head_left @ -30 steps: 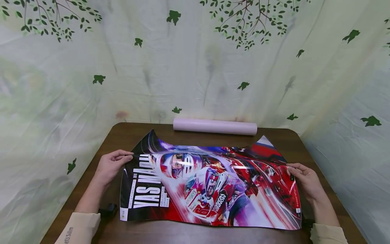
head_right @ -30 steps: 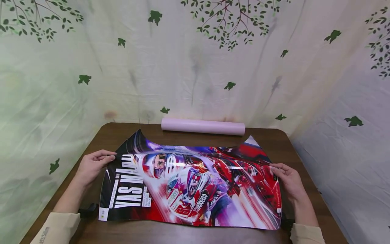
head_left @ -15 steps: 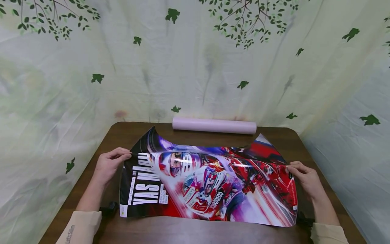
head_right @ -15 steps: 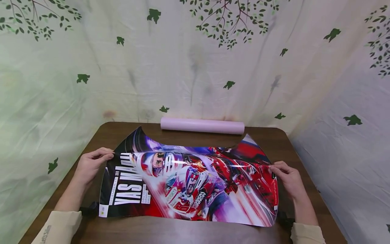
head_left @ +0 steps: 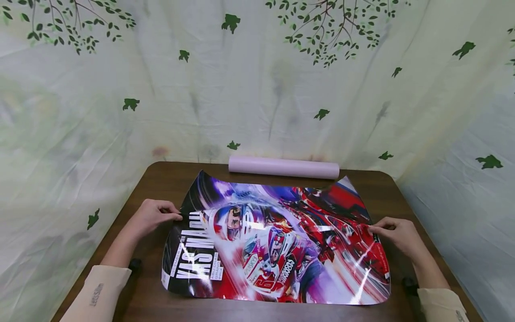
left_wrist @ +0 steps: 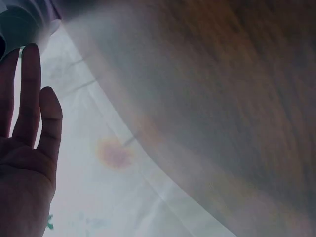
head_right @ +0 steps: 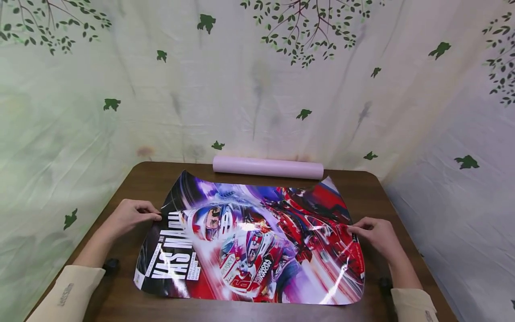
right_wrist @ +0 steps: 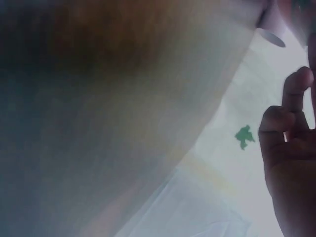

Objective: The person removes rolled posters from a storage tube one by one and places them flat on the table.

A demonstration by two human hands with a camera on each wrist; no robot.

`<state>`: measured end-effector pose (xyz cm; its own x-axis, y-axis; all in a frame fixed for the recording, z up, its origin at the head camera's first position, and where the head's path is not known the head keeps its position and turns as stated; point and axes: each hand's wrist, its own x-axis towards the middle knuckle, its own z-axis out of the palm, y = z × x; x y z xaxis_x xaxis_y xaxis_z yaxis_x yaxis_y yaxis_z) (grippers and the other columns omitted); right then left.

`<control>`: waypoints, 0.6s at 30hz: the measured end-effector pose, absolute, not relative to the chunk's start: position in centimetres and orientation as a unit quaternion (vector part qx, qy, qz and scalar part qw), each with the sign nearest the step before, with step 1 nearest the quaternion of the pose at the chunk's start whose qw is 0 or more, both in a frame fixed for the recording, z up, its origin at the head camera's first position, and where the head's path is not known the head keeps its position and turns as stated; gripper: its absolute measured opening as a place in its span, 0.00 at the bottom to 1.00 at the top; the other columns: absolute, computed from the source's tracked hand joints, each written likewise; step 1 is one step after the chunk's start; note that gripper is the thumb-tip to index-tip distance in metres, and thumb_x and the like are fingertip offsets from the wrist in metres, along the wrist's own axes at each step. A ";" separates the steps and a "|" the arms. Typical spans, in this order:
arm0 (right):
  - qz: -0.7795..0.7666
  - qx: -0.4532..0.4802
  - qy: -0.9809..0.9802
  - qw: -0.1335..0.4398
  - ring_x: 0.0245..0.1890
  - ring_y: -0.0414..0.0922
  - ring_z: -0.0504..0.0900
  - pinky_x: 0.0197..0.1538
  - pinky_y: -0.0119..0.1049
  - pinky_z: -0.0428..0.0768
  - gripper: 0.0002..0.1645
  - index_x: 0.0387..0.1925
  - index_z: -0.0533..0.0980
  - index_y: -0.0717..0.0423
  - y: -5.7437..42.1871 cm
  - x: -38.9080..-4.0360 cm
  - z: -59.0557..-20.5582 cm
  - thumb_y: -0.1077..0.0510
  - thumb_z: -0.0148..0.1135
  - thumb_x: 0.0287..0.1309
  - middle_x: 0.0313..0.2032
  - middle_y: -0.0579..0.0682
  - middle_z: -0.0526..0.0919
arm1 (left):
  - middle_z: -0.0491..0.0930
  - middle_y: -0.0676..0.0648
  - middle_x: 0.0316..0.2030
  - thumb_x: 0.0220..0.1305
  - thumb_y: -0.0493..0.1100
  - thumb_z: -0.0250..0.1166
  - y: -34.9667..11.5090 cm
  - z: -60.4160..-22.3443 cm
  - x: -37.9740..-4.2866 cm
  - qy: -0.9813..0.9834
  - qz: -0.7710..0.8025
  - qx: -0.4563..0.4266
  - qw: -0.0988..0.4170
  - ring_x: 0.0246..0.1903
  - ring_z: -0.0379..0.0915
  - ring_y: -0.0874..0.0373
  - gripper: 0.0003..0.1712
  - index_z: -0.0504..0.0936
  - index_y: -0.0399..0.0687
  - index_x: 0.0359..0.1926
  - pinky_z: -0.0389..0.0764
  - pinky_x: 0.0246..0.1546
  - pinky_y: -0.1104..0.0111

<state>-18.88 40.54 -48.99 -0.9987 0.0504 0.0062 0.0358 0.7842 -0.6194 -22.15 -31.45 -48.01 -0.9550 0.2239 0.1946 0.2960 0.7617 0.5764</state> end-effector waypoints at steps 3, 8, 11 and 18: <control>0.297 -0.012 -0.955 -0.005 0.33 0.45 0.74 0.32 0.37 0.72 0.26 0.32 0.87 0.49 40.3 -19.4 -49.3 0.31 0.69 0.52 0.32 0.48 0.87 | 0.85 0.60 0.27 0.50 0.48 0.79 -31.2 -48.3 -22.6 -0.942 -0.284 -0.173 0.048 0.29 0.75 0.67 0.07 0.87 0.64 0.23 0.75 0.33 0.70; 0.272 0.039 -0.961 -0.001 0.31 0.43 0.74 0.32 0.34 0.73 0.19 0.29 0.86 0.48 40.2 -20.2 -49.8 0.37 0.72 0.53 0.30 0.46 0.86 | 0.80 0.63 0.28 0.48 0.48 0.79 -30.9 -48.8 -23.5 -0.954 -0.217 -0.203 0.040 0.31 0.72 0.64 0.11 0.84 0.67 0.20 0.73 0.36 0.66; 0.267 0.054 -0.962 -0.003 0.31 0.42 0.74 0.32 0.34 0.73 0.17 0.28 0.86 0.47 40.2 -20.5 -50.1 0.39 0.73 0.53 0.30 0.45 0.86 | 0.80 0.64 0.29 0.48 0.50 0.79 -30.9 -49.1 -23.8 -0.959 -0.183 -0.214 0.035 0.32 0.72 0.63 0.10 0.84 0.69 0.20 0.73 0.37 0.64; 0.246 0.069 -0.966 -0.032 0.34 0.43 0.76 0.36 0.37 0.75 0.15 0.29 0.86 0.45 40.0 -20.9 -50.5 0.39 0.73 0.52 0.32 0.45 0.87 | 0.80 0.64 0.31 0.50 0.55 0.77 -30.7 -49.2 -24.3 -0.966 -0.109 -0.236 0.013 0.34 0.73 0.61 0.10 0.83 0.69 0.20 0.74 0.40 0.58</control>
